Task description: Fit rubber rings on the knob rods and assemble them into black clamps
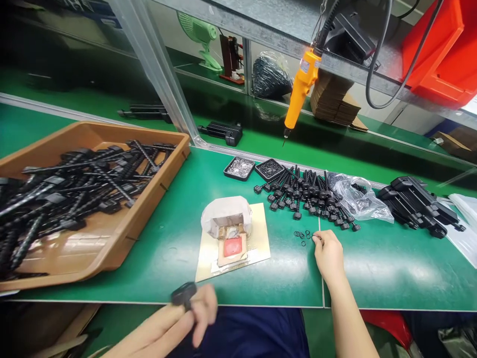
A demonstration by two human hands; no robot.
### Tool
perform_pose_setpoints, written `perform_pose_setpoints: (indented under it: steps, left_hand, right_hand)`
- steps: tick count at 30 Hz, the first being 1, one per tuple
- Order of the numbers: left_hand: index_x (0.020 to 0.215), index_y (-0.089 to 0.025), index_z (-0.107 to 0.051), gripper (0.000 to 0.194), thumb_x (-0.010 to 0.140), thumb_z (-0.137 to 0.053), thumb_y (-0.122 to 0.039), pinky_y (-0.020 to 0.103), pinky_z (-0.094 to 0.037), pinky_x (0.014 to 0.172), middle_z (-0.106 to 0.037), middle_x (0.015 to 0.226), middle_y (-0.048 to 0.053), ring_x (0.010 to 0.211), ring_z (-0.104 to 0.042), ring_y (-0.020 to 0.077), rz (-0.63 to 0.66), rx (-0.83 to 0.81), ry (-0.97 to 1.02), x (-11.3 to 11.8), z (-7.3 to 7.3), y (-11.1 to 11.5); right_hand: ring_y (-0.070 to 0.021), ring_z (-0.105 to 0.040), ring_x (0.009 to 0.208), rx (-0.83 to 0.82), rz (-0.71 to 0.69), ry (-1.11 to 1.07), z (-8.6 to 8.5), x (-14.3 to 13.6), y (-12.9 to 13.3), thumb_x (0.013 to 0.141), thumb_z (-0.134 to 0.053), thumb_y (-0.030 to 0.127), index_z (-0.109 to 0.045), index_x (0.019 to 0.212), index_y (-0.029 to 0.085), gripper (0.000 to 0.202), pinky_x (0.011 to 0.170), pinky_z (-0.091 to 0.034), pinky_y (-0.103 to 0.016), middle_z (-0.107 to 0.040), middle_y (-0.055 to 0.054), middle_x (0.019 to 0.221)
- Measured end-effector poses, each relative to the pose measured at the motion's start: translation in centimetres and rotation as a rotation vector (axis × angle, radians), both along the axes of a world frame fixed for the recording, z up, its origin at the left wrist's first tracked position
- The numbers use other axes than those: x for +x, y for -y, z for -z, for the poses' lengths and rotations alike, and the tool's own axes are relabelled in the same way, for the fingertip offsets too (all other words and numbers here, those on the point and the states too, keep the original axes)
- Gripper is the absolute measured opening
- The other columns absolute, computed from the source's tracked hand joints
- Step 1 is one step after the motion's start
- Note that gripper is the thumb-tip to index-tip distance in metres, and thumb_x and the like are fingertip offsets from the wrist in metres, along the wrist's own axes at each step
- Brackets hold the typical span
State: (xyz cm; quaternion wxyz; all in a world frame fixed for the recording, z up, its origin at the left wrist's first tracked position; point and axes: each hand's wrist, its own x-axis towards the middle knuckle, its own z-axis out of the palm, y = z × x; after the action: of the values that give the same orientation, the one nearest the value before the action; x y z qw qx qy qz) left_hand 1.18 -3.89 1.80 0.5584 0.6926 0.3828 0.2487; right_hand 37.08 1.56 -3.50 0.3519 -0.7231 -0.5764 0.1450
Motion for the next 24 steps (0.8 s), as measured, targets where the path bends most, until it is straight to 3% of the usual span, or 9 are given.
perform_pose_setpoints:
  steps: [2, 4, 7, 9, 12, 14, 18, 21, 24]
  left_hand:
    - [0.080, -0.022, -0.062, 0.056, 0.099, -0.023, -0.057, 0.032, -0.053, 0.079, -0.065, 0.082, 0.004, 0.079, -0.062, 0.0198, 0.135, -0.156, 0.043, 1.5, 0.1, -0.2]
    - [0.083, -0.021, -0.064, 0.056, 0.099, -0.026, -0.057, 0.030, -0.053, 0.077, -0.065, 0.081, 0.004, 0.077, -0.061, 0.0187, 0.133, -0.175, 0.054, 2.2, 0.0, -0.4]
    - [0.089, -0.021, -0.071, 0.048, 0.096, -0.041, -0.057, 0.024, -0.050, 0.058, -0.062, 0.081, 0.003, 0.064, -0.056, 0.0149, -0.071, -0.069, 0.114, 2.0, 0.0, -0.5]
    - [0.096, -0.022, -0.071, 0.036, 0.095, -0.050, -0.051, 0.021, -0.042, 0.045, -0.058, 0.069, 0.000, 0.050, -0.048, 0.0109, -0.257, -0.049, 0.211, 1.5, 0.3, -0.3]
    - [0.102, -0.025, -0.068, 0.023, 0.097, -0.053, -0.041, 0.020, -0.042, 0.045, -0.055, 0.055, -0.004, 0.046, -0.048, 0.0105, -0.398, -0.024, 0.337, 0.6, 0.3, 0.1]
    - [0.107, -0.029, -0.067, 0.019, 0.098, -0.052, -0.037, 0.020, -0.046, 0.049, -0.063, 0.061, -0.003, 0.050, -0.056, 0.0109, -0.368, 0.060, 0.337, 0.2, -0.3, 0.4]
    - [0.115, -0.033, -0.066, 0.023, 0.100, -0.048, -0.035, 0.021, -0.049, 0.051, -0.069, 0.067, -0.002, 0.047, -0.061, 0.0090, -0.199, 0.244, 0.274, 0.2, -1.8, 0.6]
    - [0.119, -0.032, -0.064, 0.027, 0.102, -0.044, -0.035, 0.023, -0.051, 0.053, -0.072, 0.068, -0.001, 0.047, -0.063, 0.0103, -0.087, 0.268, 0.293, 0.3, -2.3, 0.5]
    - [0.122, -0.031, -0.063, 0.028, 0.102, -0.042, -0.032, 0.023, -0.052, 0.054, -0.073, 0.070, 0.001, 0.051, -0.065, 0.0120, -0.027, 0.248, 0.314, 0.3, -2.3, 0.4]
  right_hand:
    - [-0.0240, -0.061, 0.072, 0.003, 0.005, -0.071, -0.2, -0.4, 0.3, 0.080, -0.058, 0.049, -0.069, 0.075, 0.018, 0.033, 0.073, -0.052, -0.042, -0.068, -0.010, 0.080]
    - [-0.0224, -0.063, 0.070, -0.006, -0.024, -0.174, -0.8, -1.6, 0.9, 0.082, -0.059, 0.050, -0.069, 0.079, 0.018, 0.034, 0.069, -0.055, -0.040, -0.069, -0.011, 0.081]
    - [-0.0202, -0.068, 0.072, -0.059, -0.162, -0.356, -2.3, -4.6, 2.6, 0.083, -0.064, 0.047, -0.071, 0.082, 0.017, 0.031, 0.065, -0.059, -0.034, -0.072, -0.011, 0.088]
    - [-0.0195, -0.069, 0.075, -0.110, -0.294, -0.493, -3.5, -7.0, 3.9, 0.080, -0.070, 0.043, -0.072, 0.077, 0.017, 0.026, 0.065, -0.060, -0.030, -0.073, -0.010, 0.088]
    - [-0.0180, -0.070, 0.078, -0.179, -0.458, -0.774, -5.0, -9.8, 5.4, 0.077, -0.078, 0.033, -0.073, 0.070, 0.019, 0.017, 0.068, -0.061, -0.026, -0.073, -0.007, 0.085]
    - [-0.0160, -0.070, 0.076, -0.190, -0.478, -0.947, -5.6, -10.7, 5.7, 0.075, -0.081, 0.029, -0.073, 0.069, 0.019, 0.013, 0.068, -0.060, -0.024, -0.073, -0.006, 0.085]
    - [-0.0127, -0.069, 0.065, -0.141, -0.378, -1.133, -5.9, -11.4, 5.4, 0.070, -0.085, 0.029, -0.074, 0.070, 0.020, 0.014, 0.067, -0.061, -0.023, -0.074, -0.003, 0.083]
    - [-0.0120, -0.070, 0.064, -0.149, -0.365, -1.222, -5.8, -11.7, 5.2, 0.066, -0.088, 0.025, -0.077, 0.073, 0.022, 0.014, 0.064, -0.060, -0.020, -0.075, -0.003, 0.081]
    - [-0.0113, -0.070, 0.058, -0.156, -0.437, -1.280, -5.8, -12.0, 5.2, 0.068, -0.088, 0.024, -0.080, 0.080, 0.024, 0.014, 0.058, -0.059, -0.017, -0.075, -0.002, 0.073]
